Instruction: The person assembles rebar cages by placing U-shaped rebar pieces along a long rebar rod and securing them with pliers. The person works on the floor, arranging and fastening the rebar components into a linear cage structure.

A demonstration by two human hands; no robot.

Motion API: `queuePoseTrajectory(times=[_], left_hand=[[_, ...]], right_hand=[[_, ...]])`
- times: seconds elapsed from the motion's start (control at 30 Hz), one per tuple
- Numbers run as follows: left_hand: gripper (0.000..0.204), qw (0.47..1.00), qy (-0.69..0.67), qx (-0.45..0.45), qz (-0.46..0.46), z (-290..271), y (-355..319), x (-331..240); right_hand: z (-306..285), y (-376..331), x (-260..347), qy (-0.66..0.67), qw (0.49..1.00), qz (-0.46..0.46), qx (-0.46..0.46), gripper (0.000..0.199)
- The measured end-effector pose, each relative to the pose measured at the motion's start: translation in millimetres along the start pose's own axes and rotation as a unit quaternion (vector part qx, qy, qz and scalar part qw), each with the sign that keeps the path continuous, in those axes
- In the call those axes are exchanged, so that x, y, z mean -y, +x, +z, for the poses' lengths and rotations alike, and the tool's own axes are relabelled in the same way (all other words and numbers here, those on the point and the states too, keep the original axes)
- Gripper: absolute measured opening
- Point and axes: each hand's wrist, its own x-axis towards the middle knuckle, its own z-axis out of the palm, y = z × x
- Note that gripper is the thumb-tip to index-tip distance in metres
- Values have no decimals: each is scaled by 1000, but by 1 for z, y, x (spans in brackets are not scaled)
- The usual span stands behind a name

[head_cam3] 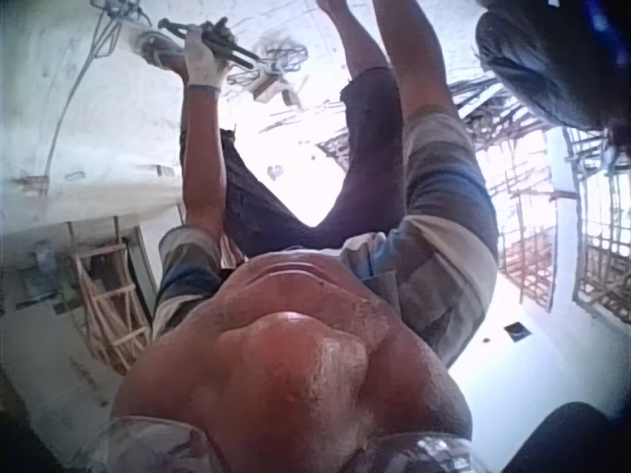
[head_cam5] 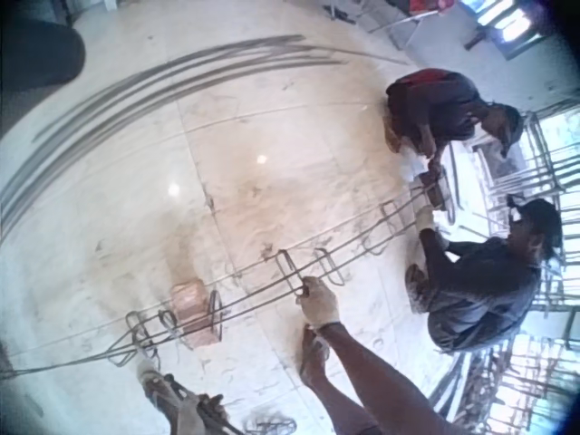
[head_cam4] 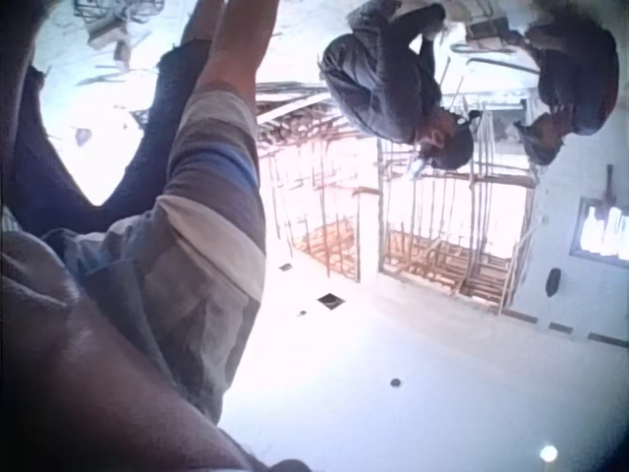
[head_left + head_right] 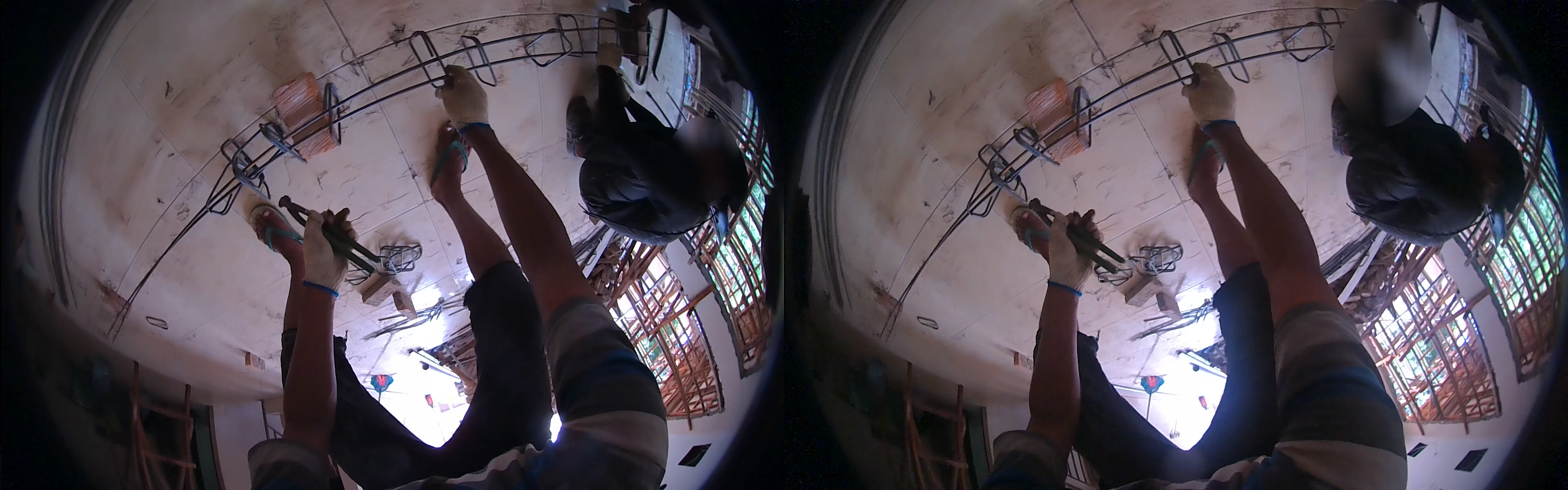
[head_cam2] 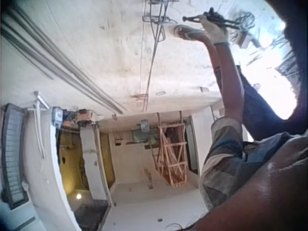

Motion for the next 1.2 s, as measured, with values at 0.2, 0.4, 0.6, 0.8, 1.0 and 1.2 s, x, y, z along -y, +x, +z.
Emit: queuePoseTrajectory(times=[0.2,0.4,0.6,0.8,1.0,1.2], left_hand=[[37,1000,14,-11,4,-7,-1,-3],[37,1000,15,-12,2,0,2,-2],[38,1000,17,-4,-10,-7,0,-5],[38,1000,26,-7,-5,0,7,2],[39,1000,12,-4,0,-5,5,-1],[34,1000,-25,-11,10,-8,-9,-5]], right_hand=[[-13,9,6,-46,994,50,-90,41],[-23,50,-49,-67,982,156,-89,37],[-30,65,-63,-39,987,129,-90,29],[-48,79,-74,-78,984,147,-61,35],[-51,30,-32,-39,988,121,-89,48],[-18,-70,8,-5,995,6,95,37]])
